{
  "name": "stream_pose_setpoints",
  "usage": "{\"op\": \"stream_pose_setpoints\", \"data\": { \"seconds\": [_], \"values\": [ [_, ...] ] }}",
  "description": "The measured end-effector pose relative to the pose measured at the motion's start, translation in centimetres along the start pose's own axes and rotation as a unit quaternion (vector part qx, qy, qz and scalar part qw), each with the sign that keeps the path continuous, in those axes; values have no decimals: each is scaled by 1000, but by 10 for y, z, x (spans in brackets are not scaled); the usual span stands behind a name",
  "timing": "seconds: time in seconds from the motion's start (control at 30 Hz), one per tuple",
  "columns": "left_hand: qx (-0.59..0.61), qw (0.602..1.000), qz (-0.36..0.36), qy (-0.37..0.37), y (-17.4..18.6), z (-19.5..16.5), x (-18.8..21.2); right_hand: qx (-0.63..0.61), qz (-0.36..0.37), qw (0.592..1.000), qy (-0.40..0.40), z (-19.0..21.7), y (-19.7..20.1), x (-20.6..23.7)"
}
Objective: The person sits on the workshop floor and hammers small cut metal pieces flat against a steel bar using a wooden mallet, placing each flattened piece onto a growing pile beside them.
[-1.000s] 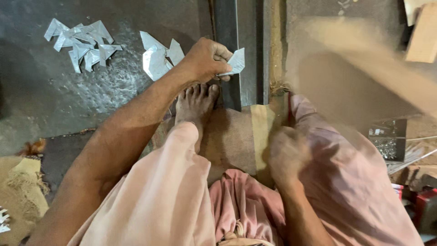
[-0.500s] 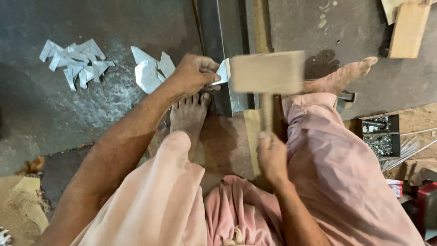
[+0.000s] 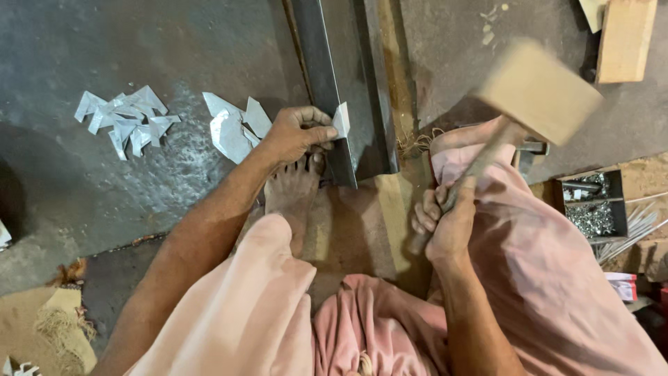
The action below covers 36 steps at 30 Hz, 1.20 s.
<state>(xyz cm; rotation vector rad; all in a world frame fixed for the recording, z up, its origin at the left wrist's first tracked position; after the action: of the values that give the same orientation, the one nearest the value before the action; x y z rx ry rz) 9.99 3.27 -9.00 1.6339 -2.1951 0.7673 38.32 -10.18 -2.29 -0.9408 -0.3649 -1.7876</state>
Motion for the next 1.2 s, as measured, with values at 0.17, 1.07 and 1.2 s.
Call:
{"op": "stream_pose_setpoints", "data": {
  "seconds": [0.17, 1.07, 1.2],
  "values": [
    [-25, 999, 17, -34, -1, -1, -1, 207, 46, 963, -165, -29, -8, -2],
    [-749, 574, 311, 117, -116, -19, -107, 423, -135, 833, 330, 90, 23, 67],
    [-654, 696, 250, 160, -104, -19, -118, 490, -36, 865, 104, 36, 23, 37]
  ]
}}
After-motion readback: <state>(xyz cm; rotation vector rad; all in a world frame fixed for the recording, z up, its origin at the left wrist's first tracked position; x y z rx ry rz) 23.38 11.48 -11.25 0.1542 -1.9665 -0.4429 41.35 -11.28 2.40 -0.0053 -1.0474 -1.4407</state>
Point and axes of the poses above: each hand's wrist, its own x-axis away from the middle knuckle, its own y-axis out of the back of the hand, z = x × y, the point moved 10 cm from there along -x, towards the middle knuckle, and after that the axes turned 3 degrees about -y, right-handed, at the moved point
